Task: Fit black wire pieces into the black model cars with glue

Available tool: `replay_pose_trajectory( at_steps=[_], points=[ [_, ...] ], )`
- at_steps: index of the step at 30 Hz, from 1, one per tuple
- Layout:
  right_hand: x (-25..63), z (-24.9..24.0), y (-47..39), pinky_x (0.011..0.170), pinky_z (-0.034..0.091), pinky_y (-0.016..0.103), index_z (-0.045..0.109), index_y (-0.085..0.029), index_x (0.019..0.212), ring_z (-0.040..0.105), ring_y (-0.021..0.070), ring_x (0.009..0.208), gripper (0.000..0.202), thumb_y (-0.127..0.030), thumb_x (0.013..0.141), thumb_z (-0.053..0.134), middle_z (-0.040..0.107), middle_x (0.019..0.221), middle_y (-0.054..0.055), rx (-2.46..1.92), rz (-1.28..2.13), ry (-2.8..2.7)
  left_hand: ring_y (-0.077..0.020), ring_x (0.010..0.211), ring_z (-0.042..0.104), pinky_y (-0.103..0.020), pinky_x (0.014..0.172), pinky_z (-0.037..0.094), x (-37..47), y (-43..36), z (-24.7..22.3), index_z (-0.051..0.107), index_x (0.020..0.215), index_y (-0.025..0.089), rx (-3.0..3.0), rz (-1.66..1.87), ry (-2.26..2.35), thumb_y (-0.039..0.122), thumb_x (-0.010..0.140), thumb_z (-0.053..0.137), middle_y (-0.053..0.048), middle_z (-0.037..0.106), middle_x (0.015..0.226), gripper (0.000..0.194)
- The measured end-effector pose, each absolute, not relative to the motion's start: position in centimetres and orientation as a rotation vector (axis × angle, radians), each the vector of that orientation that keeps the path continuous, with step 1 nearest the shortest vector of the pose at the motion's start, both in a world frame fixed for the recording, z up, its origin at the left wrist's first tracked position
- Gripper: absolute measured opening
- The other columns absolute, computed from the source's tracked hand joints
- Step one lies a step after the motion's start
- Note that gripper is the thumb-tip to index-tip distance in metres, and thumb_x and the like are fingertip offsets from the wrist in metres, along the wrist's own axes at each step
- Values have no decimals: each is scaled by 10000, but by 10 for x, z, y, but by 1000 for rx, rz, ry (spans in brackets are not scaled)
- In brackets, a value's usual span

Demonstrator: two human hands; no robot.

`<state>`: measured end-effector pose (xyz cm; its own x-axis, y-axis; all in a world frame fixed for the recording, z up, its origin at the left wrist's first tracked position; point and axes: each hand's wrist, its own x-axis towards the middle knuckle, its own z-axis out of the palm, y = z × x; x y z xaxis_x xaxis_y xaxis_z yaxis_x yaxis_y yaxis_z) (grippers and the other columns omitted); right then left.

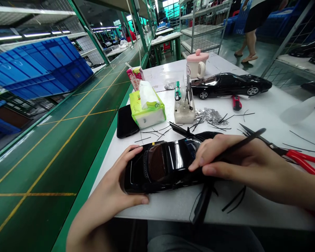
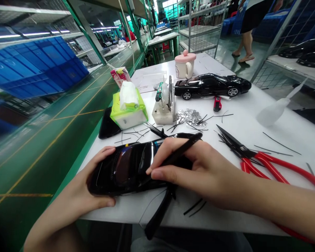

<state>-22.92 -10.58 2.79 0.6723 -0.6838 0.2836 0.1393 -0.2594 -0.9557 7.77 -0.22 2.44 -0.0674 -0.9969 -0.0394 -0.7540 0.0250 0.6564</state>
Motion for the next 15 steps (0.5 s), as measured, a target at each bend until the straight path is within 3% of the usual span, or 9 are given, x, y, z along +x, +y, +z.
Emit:
replay_pose_trajectory(
  at_steps=[7, 12, 15],
  points=[
    [-226, 28, -103, 707, 566, 131, 765, -228, 899, 724, 100, 834, 24, -245, 913, 757, 775, 889, -26, -1690, -830, 419, -438, 1493, 379, -661, 1212, 250, 106, 12, 34, 375, 1552, 441, 2008, -698, -1770, 553, 643, 920, -22, 413, 1638, 1066],
    [-225, 29, -103, 685, 584, 105, 782, -262, 898, 713, 89, 804, 39, -226, 881, 783, 757, 839, -63, -1547, -979, 450, -414, 1517, 347, -634, 1192, 341, 106, 42, 45, 367, 1554, 460, 2102, -556, -1642, 487, 797, 816, -1, 351, 1673, 880],
    [-225, 28, -107, 679, 591, 91, 777, -294, 903, 715, 74, 788, 35, -261, 899, 767, 745, 832, -91, -1474, -1059, 484, -418, 1555, 250, -692, 1209, 261, 81, 50, 49, 402, 1533, 470, 2126, -290, -1716, 483, 863, 749, 8, 295, 1695, 754]
  ],
)
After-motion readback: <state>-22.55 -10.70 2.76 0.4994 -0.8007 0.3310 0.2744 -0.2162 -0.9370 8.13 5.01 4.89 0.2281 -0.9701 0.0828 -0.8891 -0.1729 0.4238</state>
